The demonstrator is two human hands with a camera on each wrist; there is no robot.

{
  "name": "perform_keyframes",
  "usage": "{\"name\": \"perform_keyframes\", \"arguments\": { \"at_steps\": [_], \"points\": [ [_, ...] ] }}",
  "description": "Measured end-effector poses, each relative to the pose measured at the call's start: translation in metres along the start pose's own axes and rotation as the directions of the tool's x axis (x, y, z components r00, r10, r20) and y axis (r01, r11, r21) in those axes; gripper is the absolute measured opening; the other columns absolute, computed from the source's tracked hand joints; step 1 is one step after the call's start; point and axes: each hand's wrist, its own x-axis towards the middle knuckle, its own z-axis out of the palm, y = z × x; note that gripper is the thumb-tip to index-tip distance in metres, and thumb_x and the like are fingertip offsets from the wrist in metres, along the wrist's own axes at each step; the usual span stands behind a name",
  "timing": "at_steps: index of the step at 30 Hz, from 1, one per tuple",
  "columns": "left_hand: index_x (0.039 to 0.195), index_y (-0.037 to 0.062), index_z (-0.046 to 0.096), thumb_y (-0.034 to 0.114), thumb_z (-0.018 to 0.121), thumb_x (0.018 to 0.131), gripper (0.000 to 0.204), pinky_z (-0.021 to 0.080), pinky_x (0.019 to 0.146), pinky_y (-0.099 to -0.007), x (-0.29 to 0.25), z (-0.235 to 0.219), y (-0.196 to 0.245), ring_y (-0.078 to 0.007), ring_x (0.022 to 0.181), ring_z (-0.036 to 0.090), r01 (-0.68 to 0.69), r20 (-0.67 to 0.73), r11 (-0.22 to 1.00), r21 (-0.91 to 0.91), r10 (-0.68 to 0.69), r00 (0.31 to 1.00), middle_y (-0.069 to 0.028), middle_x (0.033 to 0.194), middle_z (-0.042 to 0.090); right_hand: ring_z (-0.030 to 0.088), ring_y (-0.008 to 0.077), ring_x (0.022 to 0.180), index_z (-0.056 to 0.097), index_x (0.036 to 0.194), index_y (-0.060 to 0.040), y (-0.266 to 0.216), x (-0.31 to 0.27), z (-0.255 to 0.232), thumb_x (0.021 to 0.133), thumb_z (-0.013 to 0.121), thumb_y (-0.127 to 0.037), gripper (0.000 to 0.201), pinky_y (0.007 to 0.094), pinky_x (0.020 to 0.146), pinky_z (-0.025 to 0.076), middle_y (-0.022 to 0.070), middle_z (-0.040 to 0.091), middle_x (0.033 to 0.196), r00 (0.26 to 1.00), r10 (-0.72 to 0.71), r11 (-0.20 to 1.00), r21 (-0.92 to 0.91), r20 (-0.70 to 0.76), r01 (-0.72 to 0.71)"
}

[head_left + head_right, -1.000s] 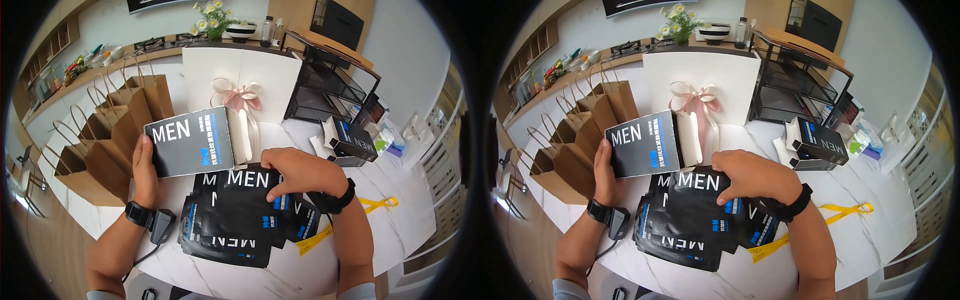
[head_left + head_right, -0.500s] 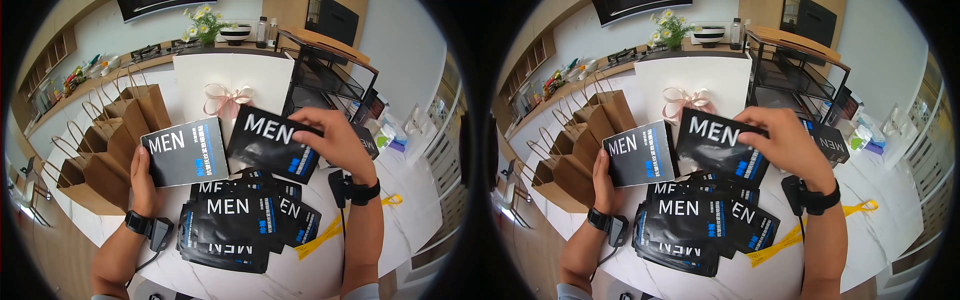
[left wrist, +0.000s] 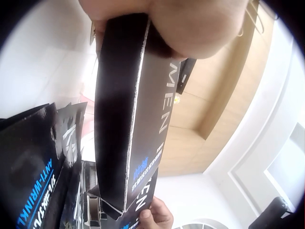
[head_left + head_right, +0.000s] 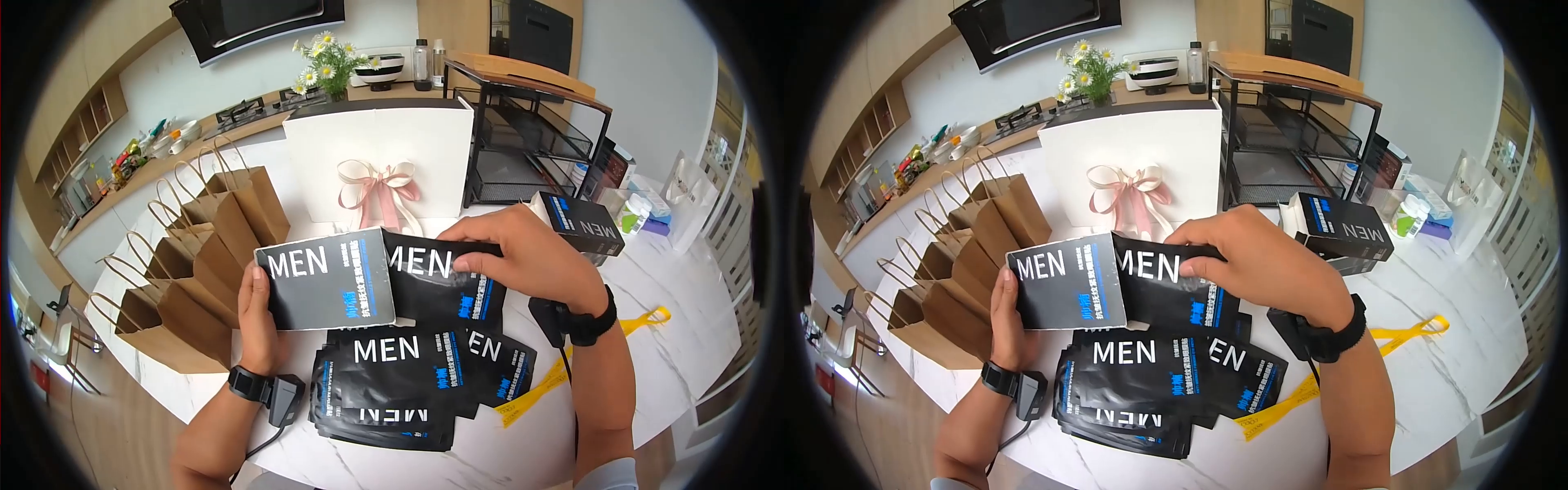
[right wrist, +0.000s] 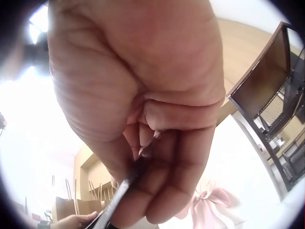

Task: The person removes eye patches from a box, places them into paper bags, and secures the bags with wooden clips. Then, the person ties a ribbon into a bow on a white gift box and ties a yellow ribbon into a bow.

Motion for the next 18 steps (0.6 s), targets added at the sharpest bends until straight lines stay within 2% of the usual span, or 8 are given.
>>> {"name": "perform_keyframes", "arguments": {
  "at_steps": [5,7,9,11,12,13,15,18],
  "points": [
    [0.137,0.0045,0.056,0.037,0.043,0.112,0.044,0.040,0.104,-0.0275,-0.003,0.007,0.003,-0.0100,0.114,0.055,0.026,0.028,0.999,0.042,-0.027,0.999,-0.0007,0.125,0.063,0.071,0.0217,0.075,0.068,0.112,-0.0006,0.003,0.004,0.020,0.087,0.076,-0.011,0.028,0.0311,0.072,0.053,0.0153,0.073,0.085,0.997,-0.054,0.992,0.108,-0.061,0.060],
    [0.137,0.0042,0.056,0.037,0.042,0.112,0.044,0.040,0.104,-0.0275,-0.003,0.005,0.001,-0.0097,0.113,0.055,0.031,-0.003,0.999,0.017,-0.031,1.000,-0.0006,0.124,0.063,0.068,0.0206,0.067,0.064,0.106,-0.0006,0.006,0.003,0.023,0.087,0.078,-0.015,0.027,0.0322,0.065,0.051,0.0133,0.072,0.078,0.986,-0.087,0.948,-0.317,-0.140,0.039],
    [0.135,0.0037,0.057,0.037,0.042,0.112,0.043,0.041,0.103,-0.0273,0.000,-0.002,-0.004,-0.0093,0.112,0.056,0.002,0.034,1.000,-0.010,-0.002,0.999,-0.0005,0.122,0.063,0.067,0.0162,0.064,0.061,0.103,-0.0017,0.002,0.001,0.012,0.088,0.079,-0.018,0.028,0.0304,0.058,0.048,0.0087,0.068,0.070,0.989,-0.068,0.955,-0.297,-0.133,0.026],
    [0.133,0.0033,0.057,0.036,0.041,0.113,0.042,0.042,0.102,-0.0271,0.000,-0.001,-0.002,-0.0088,0.110,0.056,0.015,0.033,0.999,-0.048,-0.013,0.999,-0.0005,0.120,0.063,0.070,0.0180,0.066,0.064,0.106,-0.0021,-0.006,0.000,-0.006,0.091,0.077,-0.026,0.031,0.0334,0.055,0.049,0.0115,0.067,0.076,0.935,0.348,0.924,0.143,0.064,-0.354],
    [0.133,0.0034,0.057,0.036,0.041,0.113,0.042,0.042,0.101,-0.0269,0.001,-0.001,-0.002,-0.0087,0.109,0.056,0.006,0.020,1.000,-0.021,-0.005,1.000,-0.0004,0.120,0.063,0.068,0.0130,0.059,0.063,0.105,0.0008,0.002,-0.001,-0.006,0.093,0.076,-0.020,0.028,0.0284,0.049,0.046,0.0075,0.066,0.075,0.956,0.280,0.913,0.285,0.086,-0.292],
    [0.133,0.0035,0.057,0.036,0.040,0.113,0.042,0.041,0.101,-0.0268,0.001,-0.002,-0.002,-0.0085,0.108,0.056,-0.002,0.010,1.000,0.010,0.002,1.000,-0.0003,0.119,0.063,0.068,0.0130,0.059,0.063,0.105,0.0008,0.010,0.001,0.001,0.093,0.076,-0.020,0.028,0.0284,0.049,0.046,0.0075,0.066,0.075,0.956,0.279,0.913,0.284,0.087,-0.292],
    [0.133,0.0037,0.057,0.036,0.040,0.113,0.042,0.041,0.101,-0.0267,0.002,-0.004,-0.002,-0.0085,0.109,0.055,-0.006,0.013,1.000,0.018,0.005,1.000,-0.0003,0.119,0.063,0.067,0.0131,0.056,0.063,0.104,0.0038,0.023,0.002,0.015,0.092,0.076,-0.013,0.024,0.0242,0.049,0.046,0.0059,0.066,0.073,0.988,0.149,0.764,0.631,0.029,-0.134],
    [0.133,0.0045,0.057,0.038,0.041,0.112,0.042,0.044,0.101,-0.0282,0.002,-0.003,-0.004,-0.0097,0.110,0.058,-0.016,0.016,0.999,0.039,0.016,1.000,-0.0009,0.120,0.064,0.069,0.0124,0.060,0.061,0.107,0.0058,0.012,0.010,0.021,0.091,0.074,-0.005,0.023,0.0218,0.054,0.052,0.0054,0.066,0.072,0.981,0.175,0.812,0.551,0.086,-0.193]
  ]
}}
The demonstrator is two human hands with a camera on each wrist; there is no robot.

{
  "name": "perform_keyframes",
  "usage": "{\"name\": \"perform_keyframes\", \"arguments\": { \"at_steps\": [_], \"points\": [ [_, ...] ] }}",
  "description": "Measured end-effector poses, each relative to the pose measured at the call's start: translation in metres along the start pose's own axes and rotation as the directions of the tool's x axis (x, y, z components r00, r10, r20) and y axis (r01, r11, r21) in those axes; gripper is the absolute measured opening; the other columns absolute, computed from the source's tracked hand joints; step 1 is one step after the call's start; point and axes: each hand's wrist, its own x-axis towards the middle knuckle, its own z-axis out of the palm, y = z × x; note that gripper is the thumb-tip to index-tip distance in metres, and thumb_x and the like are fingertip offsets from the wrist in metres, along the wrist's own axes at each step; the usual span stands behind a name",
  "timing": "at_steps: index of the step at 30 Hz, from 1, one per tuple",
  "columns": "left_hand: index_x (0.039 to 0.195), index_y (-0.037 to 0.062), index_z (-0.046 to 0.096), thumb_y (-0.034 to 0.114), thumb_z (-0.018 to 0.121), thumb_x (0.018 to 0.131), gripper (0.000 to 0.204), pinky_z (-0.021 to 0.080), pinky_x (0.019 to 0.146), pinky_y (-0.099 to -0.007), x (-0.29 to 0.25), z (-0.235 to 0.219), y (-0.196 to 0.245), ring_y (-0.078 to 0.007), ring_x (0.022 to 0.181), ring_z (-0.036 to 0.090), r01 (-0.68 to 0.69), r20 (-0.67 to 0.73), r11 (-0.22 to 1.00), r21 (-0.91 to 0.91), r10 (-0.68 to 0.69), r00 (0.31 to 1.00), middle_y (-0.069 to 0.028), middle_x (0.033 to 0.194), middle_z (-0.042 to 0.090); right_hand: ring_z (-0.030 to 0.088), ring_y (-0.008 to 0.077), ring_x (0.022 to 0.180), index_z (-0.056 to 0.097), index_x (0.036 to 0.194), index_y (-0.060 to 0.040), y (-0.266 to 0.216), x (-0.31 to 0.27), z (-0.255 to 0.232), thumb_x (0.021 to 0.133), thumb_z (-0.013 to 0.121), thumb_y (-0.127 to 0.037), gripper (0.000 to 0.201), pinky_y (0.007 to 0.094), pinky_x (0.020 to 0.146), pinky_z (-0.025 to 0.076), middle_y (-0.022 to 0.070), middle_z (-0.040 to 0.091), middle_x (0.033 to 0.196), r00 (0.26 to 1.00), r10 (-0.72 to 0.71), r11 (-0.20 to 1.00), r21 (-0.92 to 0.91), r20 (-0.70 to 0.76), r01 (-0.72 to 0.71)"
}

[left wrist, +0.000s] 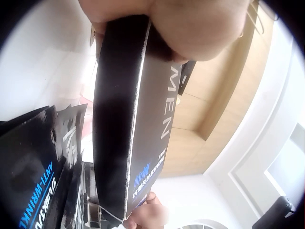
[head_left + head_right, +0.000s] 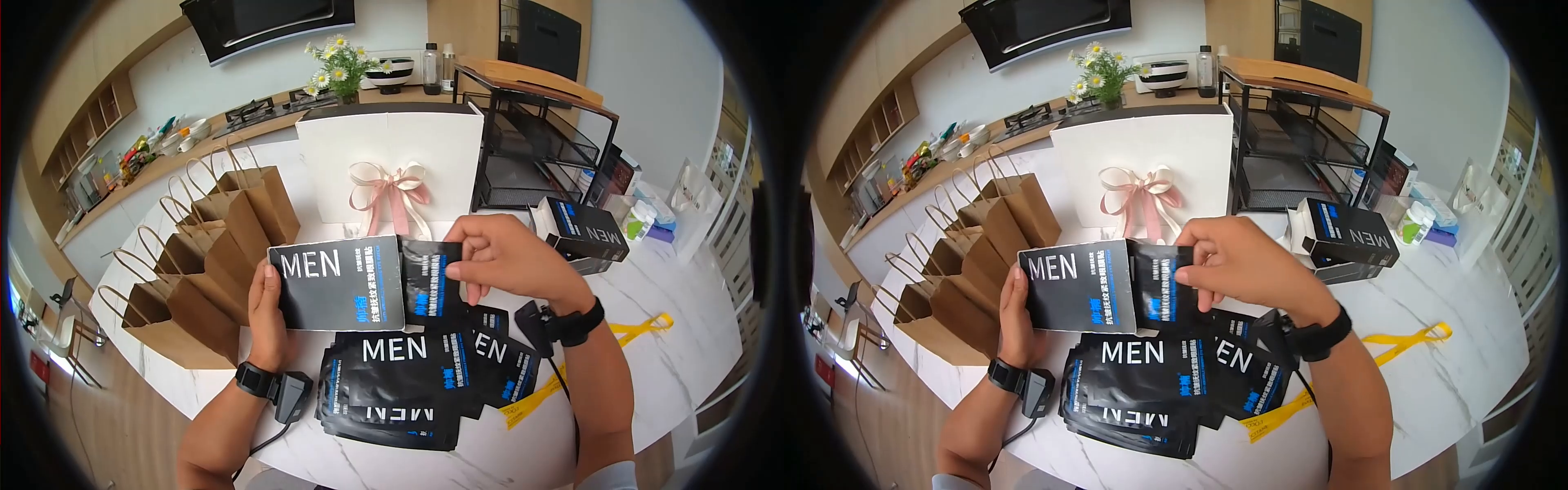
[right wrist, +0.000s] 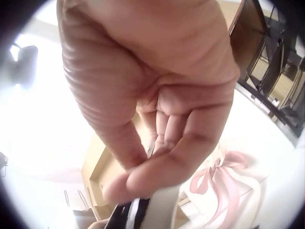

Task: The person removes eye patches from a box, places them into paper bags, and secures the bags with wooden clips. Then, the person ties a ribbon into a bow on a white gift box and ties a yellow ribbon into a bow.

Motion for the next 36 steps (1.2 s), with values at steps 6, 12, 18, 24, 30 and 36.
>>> {"name": "perform_keyframes", "arguments": {
  "at_steps": [6,12,18,24,30,36],
  "points": [
    [0.137,0.0040,0.056,0.038,0.042,0.112,0.045,0.043,0.104,-0.0292,-0.002,0.006,0.005,-0.0113,0.115,0.058,0.009,0.012,1.000,-0.020,-0.009,1.000,-0.0022,0.124,0.064,0.075,0.0173,0.071,0.060,0.098,0.0028,0.018,0.015,0.026,0.091,0.075,-0.005,0.018,0.0229,0.058,0.058,0.0093,0.069,0.080,0.996,0.064,0.971,0.233,-0.062,-0.048],
    [0.140,0.0030,0.055,0.037,0.042,0.112,0.046,0.039,0.106,-0.0288,-0.003,0.005,0.003,-0.0112,0.118,0.055,0.038,0.009,0.999,-0.023,-0.038,0.999,-0.0026,0.128,0.063,0.074,0.0180,0.069,0.059,0.095,0.0033,0.017,0.018,0.039,0.091,0.074,-0.004,0.017,0.0245,0.058,0.059,0.0109,0.069,0.081,0.992,0.088,0.971,0.229,-0.087,-0.066],
    [0.138,0.0038,0.055,0.037,0.043,0.111,0.045,0.043,0.105,-0.0300,-0.002,0.009,0.007,-0.0122,0.117,0.058,0.039,0.055,0.999,-0.018,-0.038,0.998,-0.0028,0.127,0.063,0.072,0.0156,0.063,0.061,0.087,0.0051,0.024,0.021,0.056,0.090,0.073,-0.005,0.016,0.0247,0.054,0.057,0.0119,0.070,0.074,0.973,0.064,0.966,0.257,-0.221,-0.005],
    [0.132,0.0045,0.058,0.038,0.044,0.111,0.042,0.042,0.103,-0.0290,0.001,-0.001,0.001,-0.0112,0.113,0.056,0.052,-0.039,0.996,-0.075,-0.055,0.998,-0.0014,0.123,0.063,0.069,0.0140,0.058,0.063,0.090,0.0028,0.004,0.002,0.026,0.091,0.075,-0.015,0.022,0.0270,0.052,0.052,0.0099,0.069,0.070,0.999,0.051,0.976,-0.213,-0.005,-0.051],
    [0.134,0.0036,0.057,0.038,0.046,0.111,0.043,0.043,0.102,-0.0301,0.001,0.003,0.004,-0.0122,0.114,0.056,0.040,-0.091,0.996,-0.074,-0.047,0.995,-0.0023,0.123,0.063,0.064,0.0361,0.104,0.062,0.110,-0.0004,0.001,-0.016,0.043,0.072,0.087,-0.046,0.064,0.0422,0.085,0.052,0.0152,0.064,0.107,0.910,0.043,0.551,-0.769,0.413,0.323],
    [0.135,0.0033,0.056,0.039,0.047,0.110,0.044,0.042,0.104,-0.0309,0.003,-0.008,0.000,-0.0129,0.114,0.056,0.008,-0.103,0.998,-0.057,-0.014,0.995,-0.0029,0.123,0.063,0.064,0.0359,0.102,0.061,0.105,0.0001,0.020,-0.004,0.039,0.071,0.089,-0.032,0.054,0.0413,0.083,0.051,0.0149,0.064,0.097,0.920,0.081,0.722,-0.659,0.384,0.211]
  ]
}}
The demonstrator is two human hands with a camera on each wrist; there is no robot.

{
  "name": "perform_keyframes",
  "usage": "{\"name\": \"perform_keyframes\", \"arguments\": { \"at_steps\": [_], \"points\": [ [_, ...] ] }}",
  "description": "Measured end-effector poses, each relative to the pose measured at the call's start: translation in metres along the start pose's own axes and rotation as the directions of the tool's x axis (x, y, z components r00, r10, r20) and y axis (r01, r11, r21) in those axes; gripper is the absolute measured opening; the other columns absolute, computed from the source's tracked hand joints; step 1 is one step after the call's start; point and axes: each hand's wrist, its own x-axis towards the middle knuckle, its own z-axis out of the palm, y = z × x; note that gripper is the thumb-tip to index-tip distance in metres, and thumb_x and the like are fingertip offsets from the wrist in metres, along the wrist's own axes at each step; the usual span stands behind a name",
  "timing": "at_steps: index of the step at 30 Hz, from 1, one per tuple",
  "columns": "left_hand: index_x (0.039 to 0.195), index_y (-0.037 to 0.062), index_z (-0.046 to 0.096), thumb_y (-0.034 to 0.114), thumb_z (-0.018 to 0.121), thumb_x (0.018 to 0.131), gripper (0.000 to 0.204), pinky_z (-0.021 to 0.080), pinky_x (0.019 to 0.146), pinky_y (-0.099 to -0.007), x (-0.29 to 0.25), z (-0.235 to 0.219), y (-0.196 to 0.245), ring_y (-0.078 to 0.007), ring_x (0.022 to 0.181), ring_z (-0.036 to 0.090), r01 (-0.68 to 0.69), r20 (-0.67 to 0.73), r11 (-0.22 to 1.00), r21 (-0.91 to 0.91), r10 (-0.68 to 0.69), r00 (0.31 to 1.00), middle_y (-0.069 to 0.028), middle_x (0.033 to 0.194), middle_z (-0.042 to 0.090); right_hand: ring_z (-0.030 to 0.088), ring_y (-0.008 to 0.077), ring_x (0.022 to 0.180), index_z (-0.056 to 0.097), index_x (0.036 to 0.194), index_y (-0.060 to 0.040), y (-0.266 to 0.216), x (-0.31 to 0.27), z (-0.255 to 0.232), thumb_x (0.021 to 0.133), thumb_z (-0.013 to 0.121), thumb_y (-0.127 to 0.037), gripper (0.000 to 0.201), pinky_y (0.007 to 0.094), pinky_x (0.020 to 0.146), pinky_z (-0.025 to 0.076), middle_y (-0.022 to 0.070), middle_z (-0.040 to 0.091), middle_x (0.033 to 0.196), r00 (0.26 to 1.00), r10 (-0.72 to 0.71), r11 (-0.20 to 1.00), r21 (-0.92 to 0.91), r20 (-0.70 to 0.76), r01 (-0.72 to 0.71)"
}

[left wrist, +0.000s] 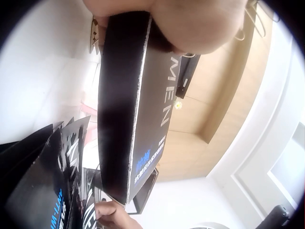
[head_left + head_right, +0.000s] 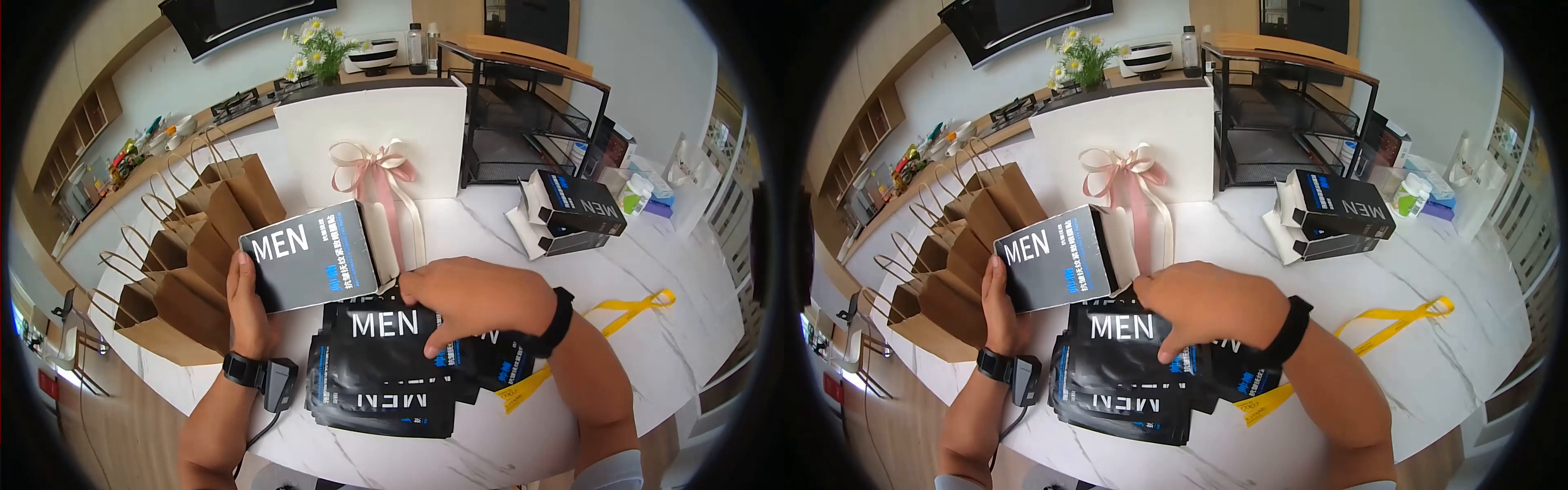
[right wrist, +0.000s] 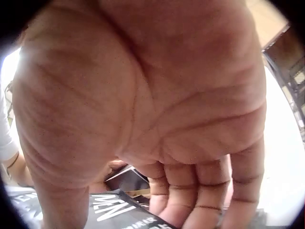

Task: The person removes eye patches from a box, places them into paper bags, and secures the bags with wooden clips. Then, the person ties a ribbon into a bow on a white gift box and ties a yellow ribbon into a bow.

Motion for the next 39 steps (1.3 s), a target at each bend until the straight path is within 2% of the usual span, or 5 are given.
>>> {"name": "perform_keyframes", "arguments": {
  "at_steps": [8,12,15,34,39],
  "points": [
    [0.132,0.0046,0.058,0.038,0.046,0.111,0.041,0.044,0.101,-0.0301,0.003,-0.005,-0.004,-0.0121,0.110,0.057,0.011,-0.032,1.000,-0.029,-0.012,0.999,-0.0021,0.121,0.064,0.064,0.0226,0.081,0.057,0.095,-0.0011,0.056,-0.026,-0.035,0.082,0.078,-0.010,0.026,0.0337,0.074,0.051,0.0112,0.066,0.087,0.956,-0.040,0.983,0.163,-0.290,0.090],
    [0.132,0.0042,0.057,0.038,0.047,0.111,0.042,0.044,0.101,-0.0293,-0.001,0.001,-0.002,-0.0111,0.110,0.056,0.008,-0.029,0.998,-0.060,-0.010,1.000,-0.0012,0.120,0.063,0.061,0.0058,0.088,0.060,0.104,-0.0017,0.037,-0.056,-0.067,0.089,0.071,-0.002,0.018,0.0244,0.077,0.049,0.0013,0.068,0.090,0.746,0.214,0.956,0.294,-0.630,-0.026],
    [0.133,0.0040,0.057,0.039,0.047,0.111,0.042,0.043,0.101,-0.0288,-0.001,0.004,-0.002,-0.0109,0.110,0.056,0.026,-0.049,0.997,-0.068,-0.030,0.998,-0.0012,0.120,0.063,0.063,0.0070,0.088,0.061,0.103,-0.0011,0.035,-0.053,-0.070,0.090,0.071,-0.002,0.017,0.0243,0.078,0.050,0.0012,0.069,0.092,0.664,0.248,0.913,0.399,-0.705,0.083],
    [0.134,0.0036,0.058,0.038,0.044,0.111,0.043,0.042,0.102,-0.0285,-0.007,0.015,0.007,-0.0106,0.112,0.056,0.037,0.097,0.999,0.014,-0.038,0.995,-0.0007,0.121,0.064,0.062,0.0065,0.079,0.064,0.110,0.0011,0.012,-0.023,-0.047,0.088,0.076,-0.006,0.026,0.0236,0.076,0.049,0.0051,0.072,0.084,0.908,0.146,0.920,0.392,-0.393,0.022],
    [0.132,0.0027,0.059,0.037,0.042,0.112,0.043,0.041,0.102,-0.0276,-0.008,0.016,0.006,-0.0095,0.112,0.056,0.013,0.100,0.999,0.045,-0.018,0.995,-0.0010,0.121,0.063,0.061,0.0097,0.071,0.060,0.106,-0.0002,0.009,-0.006,-0.029,0.087,0.079,-0.014,0.030,0.0252,0.068,0.047,0.0066,0.069,0.076,0.842,-0.029,0.955,0.234,-0.538,0.182]
  ]
}}
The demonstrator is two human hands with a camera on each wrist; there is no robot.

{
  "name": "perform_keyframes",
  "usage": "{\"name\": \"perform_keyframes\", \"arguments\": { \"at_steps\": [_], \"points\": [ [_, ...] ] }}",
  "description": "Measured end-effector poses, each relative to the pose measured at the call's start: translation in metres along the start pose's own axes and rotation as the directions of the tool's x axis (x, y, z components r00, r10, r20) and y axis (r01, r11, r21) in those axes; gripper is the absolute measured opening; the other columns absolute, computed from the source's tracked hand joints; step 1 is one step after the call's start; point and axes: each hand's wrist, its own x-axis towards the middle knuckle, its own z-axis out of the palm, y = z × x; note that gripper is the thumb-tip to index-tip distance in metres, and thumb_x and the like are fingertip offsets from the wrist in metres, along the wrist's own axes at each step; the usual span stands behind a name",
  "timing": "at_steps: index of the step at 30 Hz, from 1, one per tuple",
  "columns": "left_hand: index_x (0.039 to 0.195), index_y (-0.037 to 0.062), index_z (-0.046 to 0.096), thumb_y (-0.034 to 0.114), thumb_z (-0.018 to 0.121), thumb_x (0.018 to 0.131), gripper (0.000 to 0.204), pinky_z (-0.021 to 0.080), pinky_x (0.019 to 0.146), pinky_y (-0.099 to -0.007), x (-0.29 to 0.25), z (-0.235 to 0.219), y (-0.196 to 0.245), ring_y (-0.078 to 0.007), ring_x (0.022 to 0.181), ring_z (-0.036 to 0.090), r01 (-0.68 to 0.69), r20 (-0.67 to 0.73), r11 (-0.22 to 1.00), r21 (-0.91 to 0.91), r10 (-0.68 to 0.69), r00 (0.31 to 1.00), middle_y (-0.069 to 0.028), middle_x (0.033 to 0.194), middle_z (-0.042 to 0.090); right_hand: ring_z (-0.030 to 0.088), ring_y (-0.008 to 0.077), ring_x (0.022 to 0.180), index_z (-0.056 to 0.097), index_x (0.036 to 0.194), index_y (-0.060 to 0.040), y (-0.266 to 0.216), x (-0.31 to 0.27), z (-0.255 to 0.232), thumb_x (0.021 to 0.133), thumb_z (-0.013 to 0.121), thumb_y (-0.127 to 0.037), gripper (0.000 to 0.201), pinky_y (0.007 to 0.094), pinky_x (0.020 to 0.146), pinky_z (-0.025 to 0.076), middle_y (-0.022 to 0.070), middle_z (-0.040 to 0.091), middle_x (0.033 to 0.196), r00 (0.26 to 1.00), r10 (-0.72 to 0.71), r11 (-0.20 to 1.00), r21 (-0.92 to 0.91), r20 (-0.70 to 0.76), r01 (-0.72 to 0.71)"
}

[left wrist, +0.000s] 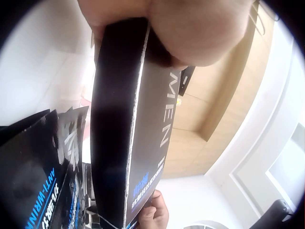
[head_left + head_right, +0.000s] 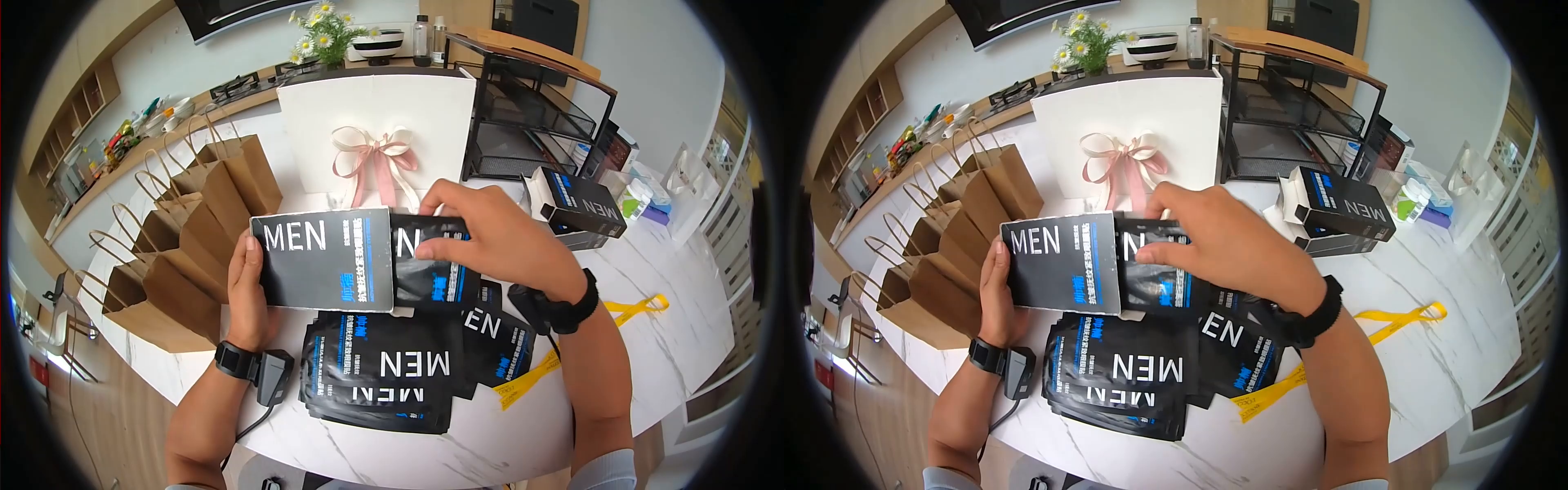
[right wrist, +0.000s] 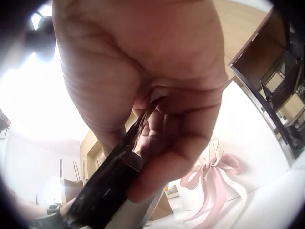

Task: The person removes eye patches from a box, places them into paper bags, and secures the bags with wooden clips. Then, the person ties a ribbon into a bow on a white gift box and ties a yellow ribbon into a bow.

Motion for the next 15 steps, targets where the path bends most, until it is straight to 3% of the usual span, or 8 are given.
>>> {"name": "perform_keyframes", "arguments": {
  "at_steps": [2,3,4,6,9,12,15],
  "points": [
    [0.132,0.0029,0.059,0.037,0.042,0.112,0.043,0.041,0.102,-0.0275,0.002,-0.005,-0.002,-0.0095,0.112,0.055,-0.005,-0.008,1.000,0.008,0.005,1.000,-0.0011,0.121,0.063,0.059,0.0170,0.056,0.062,0.101,-0.0033,-0.007,-0.002,-0.015,0.086,0.082,-0.028,0.035,0.0312,0.056,0.045,0.0092,0.063,0.063,0.973,0.229,0.943,-0.239,-0.042,-0.232],
    [0.132,0.0031,0.059,0.037,0.042,0.112,0.043,0.041,0.102,-0.0275,0.002,-0.008,-0.002,-0.0095,0.112,0.055,-0.009,-0.007,1.000,0.014,0.010,1.000,-0.0013,0.121,0.063,0.057,0.0126,0.055,0.063,0.100,-0.0028,0.003,-0.003,-0.021,0.087,0.082,-0.027,0.034,0.0296,0.051,0.042,0.0059,0.061,0.061,0.961,0.269,0.957,-0.097,-0.063,-0.274],
    [0.132,0.0031,0.059,0.037,0.042,0.112,0.043,0.041,0.102,-0.0275,0.003,-0.009,-0.002,-0.0095,0.112,0.055,-0.007,-0.019,1.000,0.010,0.007,1.000,-0.0013,0.121,0.063,0.059,0.0097,0.056,0.063,0.098,-0.0001,-0.011,-0.004,-0.032,0.090,0.079,-0.021,0.027,0.0251,0.051,0.044,0.0040,0.064,0.065,0.911,0.412,0.908,0.076,0.007,-0.411],
    [0.132,0.0033,0.059,0.036,0.042,0.112,0.042,0.041,0.102,-0.0275,0.003,-0.009,-0.002,-0.0093,0.113,0.055,-0.018,0.002,1.000,0.022,0.018,1.000,-0.0011,0.121,0.063,0.066,0.0111,0.060,0.062,0.097,0.0030,-0.001,-0.007,-0.034,0.093,0.074,-0.013,0.021,0.0233,0.053,0.051,0.0049,0.067,0.072,0.927,0.372,0.868,0.340,0.039,-0.363],
    [0.133,0.0035,0.059,0.037,0.042,0.112,0.042,0.041,0.103,-0.0274,0.004,-0.009,-0.006,-0.0095,0.113,0.055,-0.001,-0.023,1.000,-0.016,0.000,1.000,-0.0009,0.122,0.063,0.072,0.0153,0.066,0.062,0.096,0.0051,0.001,-0.002,-0.019,0.093,0.070,-0.008,0.016,0.0252,0.058,0.057,0.0090,0.069,0.077,0.950,0.286,0.838,0.449,0.125,-0.311],
    [0.134,0.0034,0.059,0.037,0.042,0.112,0.043,0.040,0.104,-0.0275,0.004,-0.010,-0.005,-0.0099,0.114,0.055,-0.001,0.017,1.000,-0.007,0.001,1.000,-0.0009,0.123,0.064,0.072,0.0153,0.065,0.061,0.097,0.0047,-0.009,0.006,-0.001,0.095,0.069,-0.003,0.011,0.0241,0.058,0.059,0.0108,0.070,0.079,0.915,0.344,0.830,0.387,0.211,-0.402],
    [0.135,0.0034,0.058,0.037,0.042,0.112,0.044,0.040,0.105,-0.0276,0.000,0.000,0.001,-0.0103,0.115,0.055,0.028,-0.018,0.999,-0.037,-0.029,0.999,-0.0009,0.125,0.063,0.072,0.0154,0.062,0.061,0.093,0.0055,-0.014,0.010,0.022,0.094,0.068,-0.002,0.010,0.0236,0.056,0.058,0.0121,0.070,0.079,0.903,0.395,0.810,0.401,0.168,-0.429]
  ]
}}
